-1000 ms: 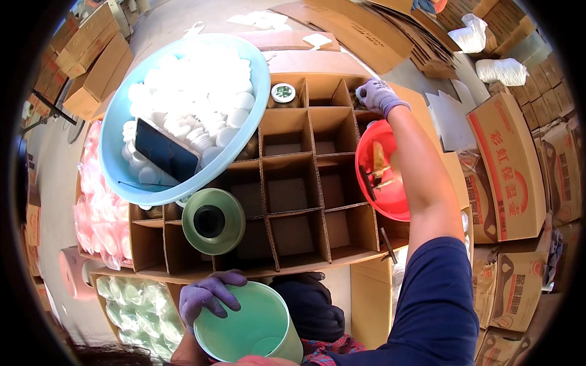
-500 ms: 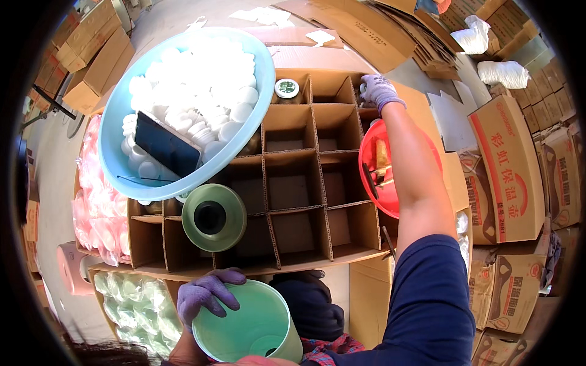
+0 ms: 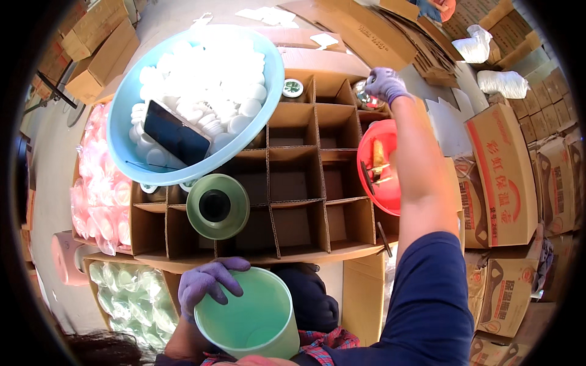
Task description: The person assembles thermos bottles by inserting inner liners into outer shells, screwing on lids, and placing the finished units into plastic bags. The person handles multiple bottles, including green and white ones, in a repetitive assembly line process.
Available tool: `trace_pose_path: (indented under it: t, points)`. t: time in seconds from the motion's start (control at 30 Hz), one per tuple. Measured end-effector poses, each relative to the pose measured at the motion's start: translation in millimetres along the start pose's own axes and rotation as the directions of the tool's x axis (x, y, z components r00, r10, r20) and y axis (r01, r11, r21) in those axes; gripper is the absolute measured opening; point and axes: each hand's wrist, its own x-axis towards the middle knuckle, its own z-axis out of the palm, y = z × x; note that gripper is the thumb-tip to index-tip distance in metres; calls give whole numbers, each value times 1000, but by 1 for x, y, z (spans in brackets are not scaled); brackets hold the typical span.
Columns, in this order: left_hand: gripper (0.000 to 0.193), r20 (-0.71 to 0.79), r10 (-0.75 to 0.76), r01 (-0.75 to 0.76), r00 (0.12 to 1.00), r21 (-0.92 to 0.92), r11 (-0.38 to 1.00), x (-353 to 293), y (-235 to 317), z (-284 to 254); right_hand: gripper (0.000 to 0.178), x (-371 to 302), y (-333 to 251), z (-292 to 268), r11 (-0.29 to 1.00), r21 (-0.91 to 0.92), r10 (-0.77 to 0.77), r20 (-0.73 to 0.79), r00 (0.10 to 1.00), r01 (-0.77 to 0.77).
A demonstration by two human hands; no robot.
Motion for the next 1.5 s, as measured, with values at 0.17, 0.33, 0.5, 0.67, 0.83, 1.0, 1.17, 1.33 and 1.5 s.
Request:
trace_pose_path:
  t: [0.17, 0.33, 0.5, 0.67, 0.83, 1.0, 1.17, 1.33, 1.5]
  points:
    - [41, 145, -62, 75, 988, -89, 993, 0, -4, -5, 57, -97, -19, -108, 956, -95, -292, -394, 872, 277]
    - [72, -66, 229, -223, 971, 84, 971, 4, 34, -6, 59, -295, -74, -188, 696, -107, -598, -634, 491, 710]
    - [131, 306, 544, -503, 781, 825, 258, 34, 132, 83, 75, -429, -114, -210, 443, -24, -680, -660, 319, 896]
    - [134, 265, 701, -651, 662, 668, 361, 26, 130, 93, 112, -444, -137, -197, 342, 162, -578, -740, 343, 926]
    - [128, 31, 582, -551, 813, 366, 750, 16, 148, 115, 104, -442, -119, -123, 8, 767, 74, -640, 764, 642]
    - [109, -46, 476, -447, 878, 278, 850, -3, 118, 142, 86, -519, -158, -75, -712, 673, -210, -477, 853, 201]
    - [95, 75, 486, -379, 871, 731, 567, -35, 113, 85, 68, -480, -84, -33, -804, 593, -219, -219, 951, -49]
    - [99, 260, 496, -494, 828, 758, 427, -24, 125, 121, 68, -504, -94, -11, -742, 669, -288, -253, 924, -48]
    - [111, 395, 567, -656, 723, 651, 382, -27, 139, 120, 42, -514, -96, 4, -816, 551, -315, -171, 934, -174]
